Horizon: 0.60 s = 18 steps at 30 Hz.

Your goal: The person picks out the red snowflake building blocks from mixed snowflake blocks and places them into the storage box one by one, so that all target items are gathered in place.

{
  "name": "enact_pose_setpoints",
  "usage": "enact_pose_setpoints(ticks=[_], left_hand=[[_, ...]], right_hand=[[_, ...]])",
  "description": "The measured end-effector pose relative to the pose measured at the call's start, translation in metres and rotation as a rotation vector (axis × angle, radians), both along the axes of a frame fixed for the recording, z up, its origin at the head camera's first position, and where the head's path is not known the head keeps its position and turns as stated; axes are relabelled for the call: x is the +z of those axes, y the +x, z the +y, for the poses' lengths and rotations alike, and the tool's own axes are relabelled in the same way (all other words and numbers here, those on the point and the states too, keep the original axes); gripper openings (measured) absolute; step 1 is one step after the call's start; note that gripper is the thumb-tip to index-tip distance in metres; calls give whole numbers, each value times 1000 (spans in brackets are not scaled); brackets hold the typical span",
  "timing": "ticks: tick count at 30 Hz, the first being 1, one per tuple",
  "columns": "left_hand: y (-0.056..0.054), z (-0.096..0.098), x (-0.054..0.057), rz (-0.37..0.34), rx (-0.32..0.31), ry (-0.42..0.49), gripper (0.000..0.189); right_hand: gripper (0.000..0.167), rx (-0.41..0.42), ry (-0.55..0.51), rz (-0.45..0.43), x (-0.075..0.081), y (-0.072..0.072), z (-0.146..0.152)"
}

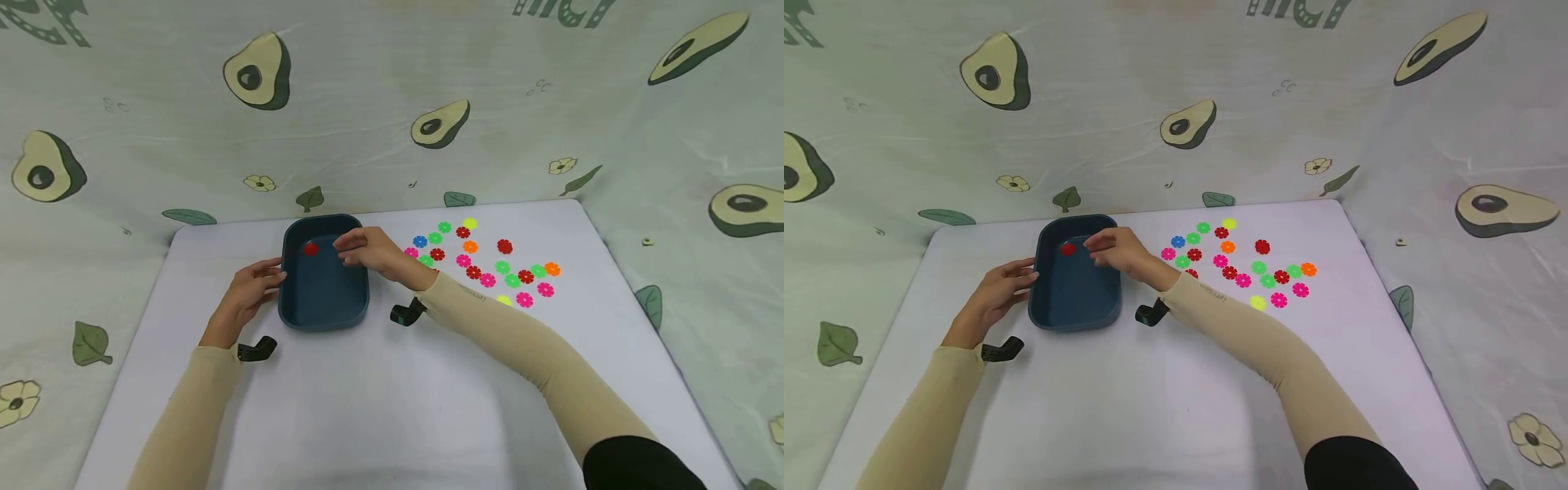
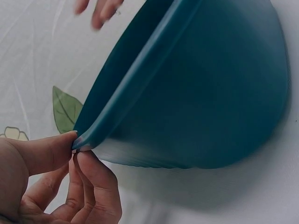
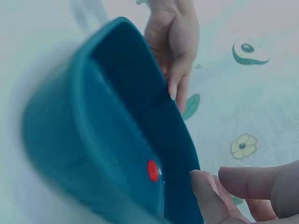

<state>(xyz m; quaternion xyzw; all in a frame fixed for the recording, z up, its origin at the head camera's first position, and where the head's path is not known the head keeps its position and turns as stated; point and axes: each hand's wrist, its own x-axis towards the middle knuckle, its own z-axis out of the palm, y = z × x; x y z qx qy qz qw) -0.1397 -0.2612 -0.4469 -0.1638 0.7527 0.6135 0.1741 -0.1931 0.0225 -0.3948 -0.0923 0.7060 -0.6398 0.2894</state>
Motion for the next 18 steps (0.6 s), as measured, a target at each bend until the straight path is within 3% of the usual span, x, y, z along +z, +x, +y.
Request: enact_pose_setpoints(ticks=[18], left_hand=[[-2, -1, -3, -8, 5, 4, 64]], right_hand=[[37, -53, 96, 21, -19, 42, 94]])
